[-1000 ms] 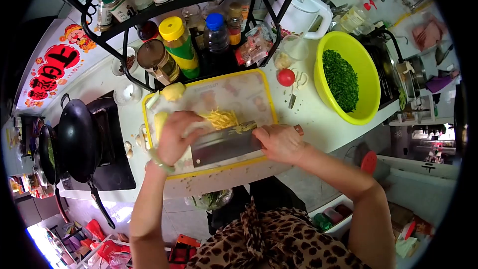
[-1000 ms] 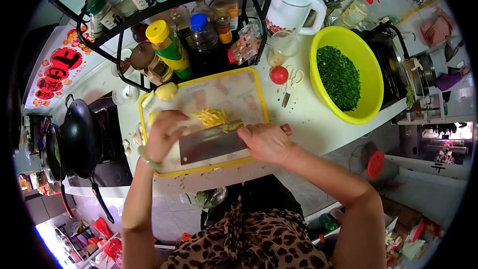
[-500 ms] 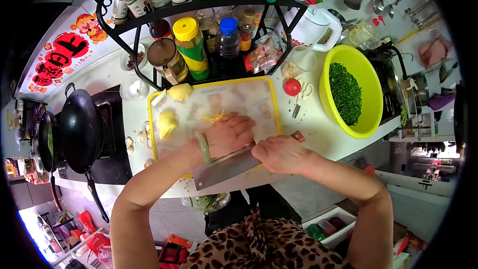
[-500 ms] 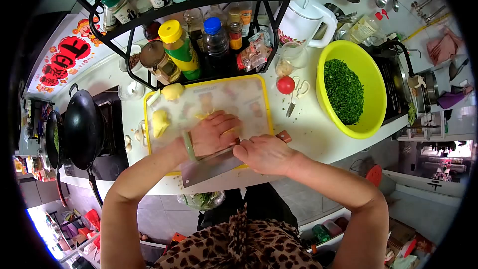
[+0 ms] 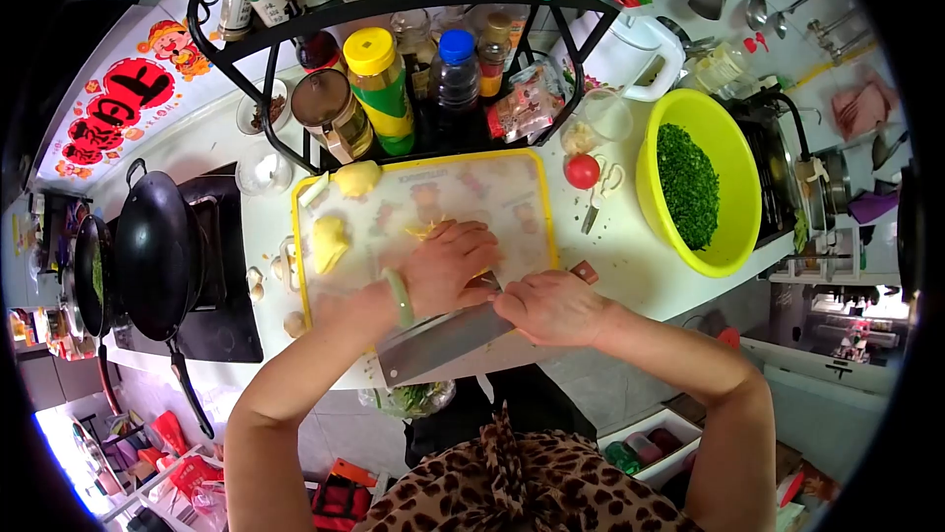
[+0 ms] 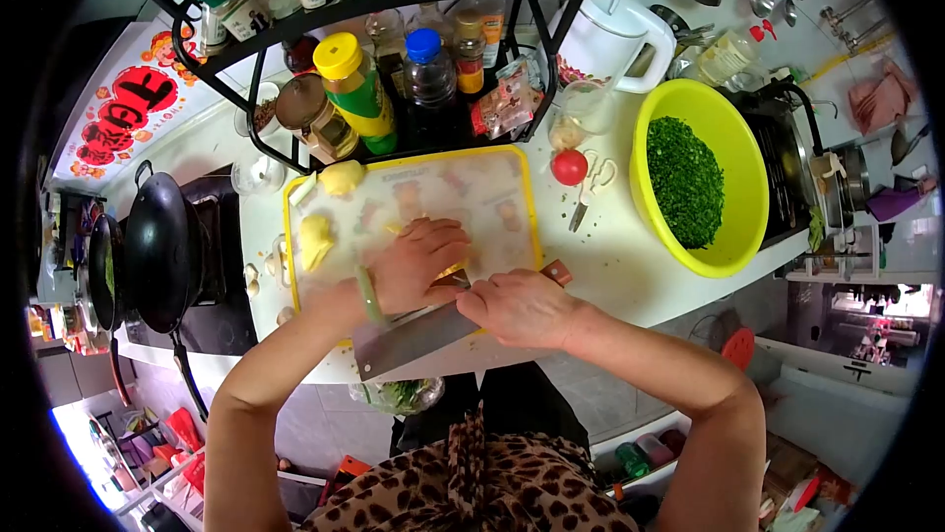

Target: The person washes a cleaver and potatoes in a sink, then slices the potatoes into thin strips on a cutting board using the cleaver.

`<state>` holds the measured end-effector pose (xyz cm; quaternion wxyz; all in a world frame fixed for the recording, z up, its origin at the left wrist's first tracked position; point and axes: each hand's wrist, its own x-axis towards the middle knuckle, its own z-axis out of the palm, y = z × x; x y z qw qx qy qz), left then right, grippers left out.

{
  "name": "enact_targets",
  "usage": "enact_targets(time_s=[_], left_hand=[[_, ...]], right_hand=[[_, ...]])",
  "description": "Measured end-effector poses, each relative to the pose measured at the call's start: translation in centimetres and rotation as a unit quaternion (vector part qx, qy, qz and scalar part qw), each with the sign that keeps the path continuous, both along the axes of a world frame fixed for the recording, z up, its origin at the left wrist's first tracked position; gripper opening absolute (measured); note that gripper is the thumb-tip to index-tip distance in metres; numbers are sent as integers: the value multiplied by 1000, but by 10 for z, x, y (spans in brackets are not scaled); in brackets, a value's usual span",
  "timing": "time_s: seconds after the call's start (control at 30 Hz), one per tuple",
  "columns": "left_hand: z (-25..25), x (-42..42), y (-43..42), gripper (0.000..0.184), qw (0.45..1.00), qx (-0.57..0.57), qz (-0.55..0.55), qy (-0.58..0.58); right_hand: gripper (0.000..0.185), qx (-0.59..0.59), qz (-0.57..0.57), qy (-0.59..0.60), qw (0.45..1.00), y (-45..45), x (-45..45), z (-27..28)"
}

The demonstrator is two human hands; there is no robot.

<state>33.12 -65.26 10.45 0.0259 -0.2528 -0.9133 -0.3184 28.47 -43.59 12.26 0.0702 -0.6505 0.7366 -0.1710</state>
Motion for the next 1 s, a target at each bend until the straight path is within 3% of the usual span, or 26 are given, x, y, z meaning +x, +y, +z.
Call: enact_targets(time_s=[0.17,0.23,0.3,0.33,0.4,0.43,0.57,0.8,0.87,1.0], left_hand=[[-19,-11,-23,35,992,-75,90,45],[-15,-9,-49,29,990,28,134,33],[-5,4,-71,29,981,29,188,44],[3,11,-80,29,968,33,241,56],[17,30,-97,28,940,68,331,45],[13,41,-108,26,917,98,386,32],[-3,80,-136,21,830,182,527,-30],[-21,112,-127,16,804,211,553,-66],[-25,117,-125,17,803,233,545,-67],[-24,122,-121,18,816,206,537,-60]], right_hand=[[20,52,12,-29,998,0,-2,4],[22,51,2,-40,998,2,3,-3],[23,73,-59,-106,990,2,13,-15],[23,71,-59,-106,990,0,21,-18],[24,136,-189,-247,941,-10,42,-26],[22,111,-222,-297,922,-12,50,-34],[21,84,-294,-353,884,-22,66,-52],[18,91,-380,-330,859,-7,26,-69],[20,84,-418,-256,867,-2,17,-57],[22,73,-409,-290,862,2,16,-53]])
